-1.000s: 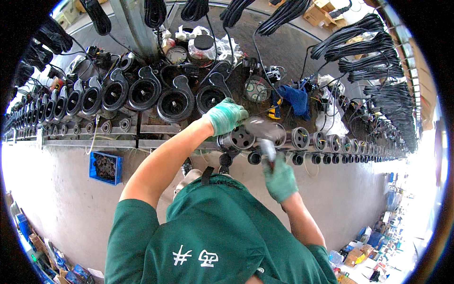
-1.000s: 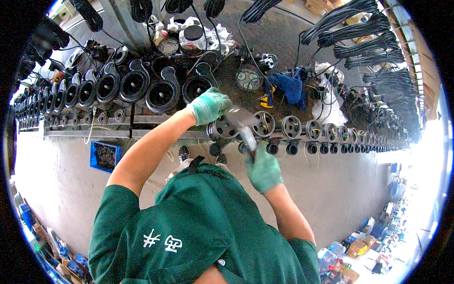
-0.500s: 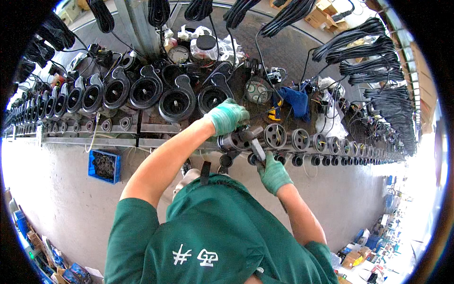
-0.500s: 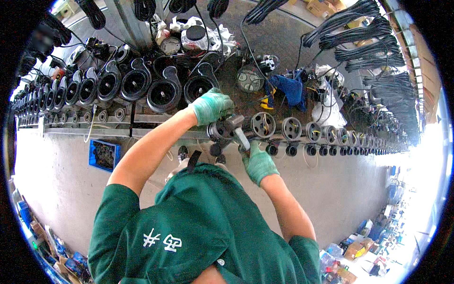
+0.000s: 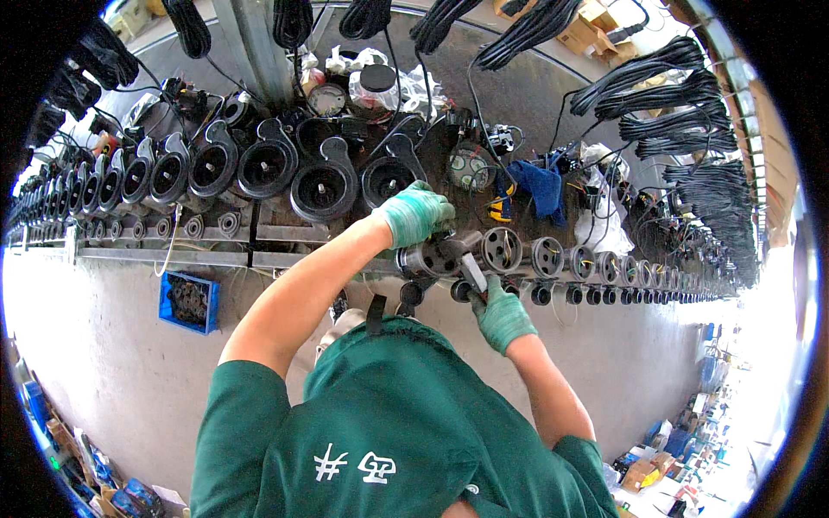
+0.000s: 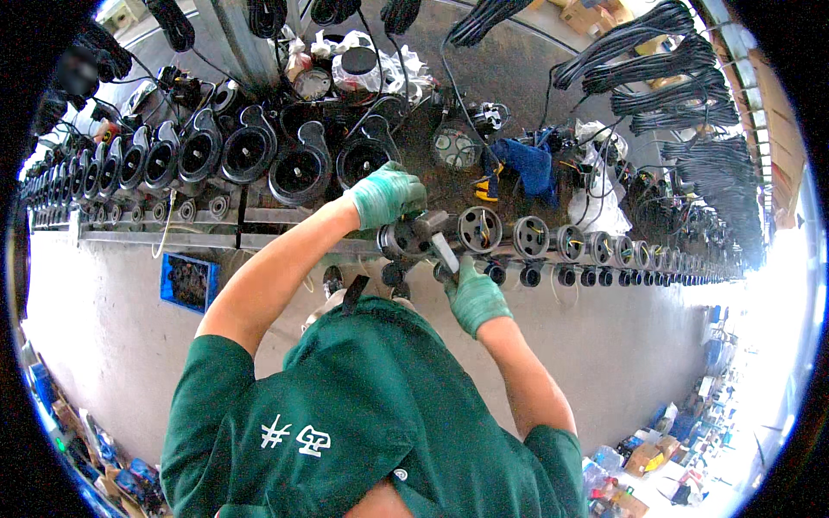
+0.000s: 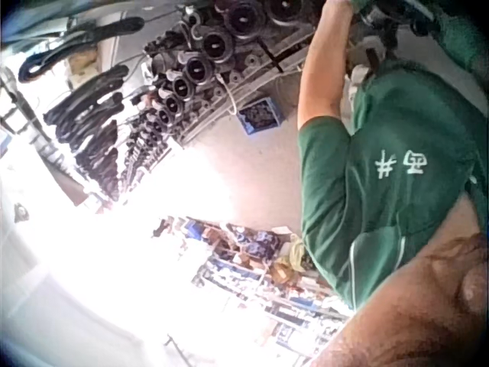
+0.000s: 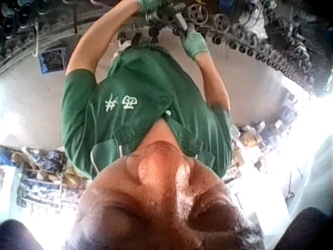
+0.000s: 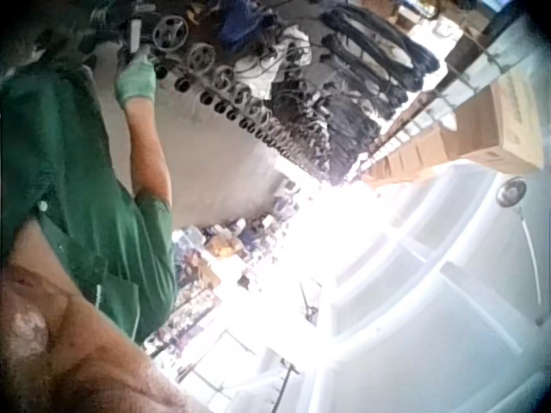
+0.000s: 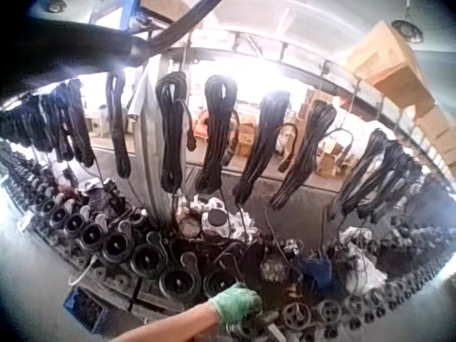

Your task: The person uses a hammer to tap cylindrical metal components onto a horizontal rail in a workshop. They repeatedly pick up a component, align it with the rail, and strike it into place, moving along the line of components.

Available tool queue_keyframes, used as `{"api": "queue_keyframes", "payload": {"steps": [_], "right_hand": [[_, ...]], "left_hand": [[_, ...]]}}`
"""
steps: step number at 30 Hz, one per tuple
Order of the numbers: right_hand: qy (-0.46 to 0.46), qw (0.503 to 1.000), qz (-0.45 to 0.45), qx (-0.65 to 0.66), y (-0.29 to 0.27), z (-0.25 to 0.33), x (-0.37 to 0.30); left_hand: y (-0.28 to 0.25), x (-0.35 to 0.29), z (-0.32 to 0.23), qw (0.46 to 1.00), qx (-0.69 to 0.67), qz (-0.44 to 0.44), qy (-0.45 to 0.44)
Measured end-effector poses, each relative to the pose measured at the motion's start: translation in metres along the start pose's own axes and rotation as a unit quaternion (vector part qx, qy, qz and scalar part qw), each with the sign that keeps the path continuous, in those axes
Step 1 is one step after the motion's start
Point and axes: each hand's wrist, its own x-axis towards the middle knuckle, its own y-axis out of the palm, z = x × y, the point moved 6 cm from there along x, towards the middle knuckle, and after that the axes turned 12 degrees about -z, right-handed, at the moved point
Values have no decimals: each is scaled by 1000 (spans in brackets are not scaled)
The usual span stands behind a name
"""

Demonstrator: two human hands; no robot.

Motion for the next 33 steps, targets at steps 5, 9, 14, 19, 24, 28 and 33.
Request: {"api": "queue_keyframes", "payload": {"steps": [5,9,14,19,24,28,33], "right_hand": [[-35,999,16,-16,7,-6,7],[-30,999,-11,37,4,-14,8],[0,989,-132,72,-15,-45,-13],[72,942,-318,79,-55,-156,-20],[205,908,-364,7,-65,-269,-16],[208,904,-373,20,-50,-306,-4],[48,876,-479,-29,-59,-268,-8]], "left_hand": [[-2,-3,-2,998,27,-35,32],[-9,6,-4,1000,2,-1,1],[-13,-1,-9,999,-24,-27,-10],[-56,-16,-60,978,-58,-191,-57],[-15,-109,-43,906,-84,-331,-251],[57,-153,-32,843,-173,-292,-418],[102,-117,-40,695,-504,-262,-440]]}}
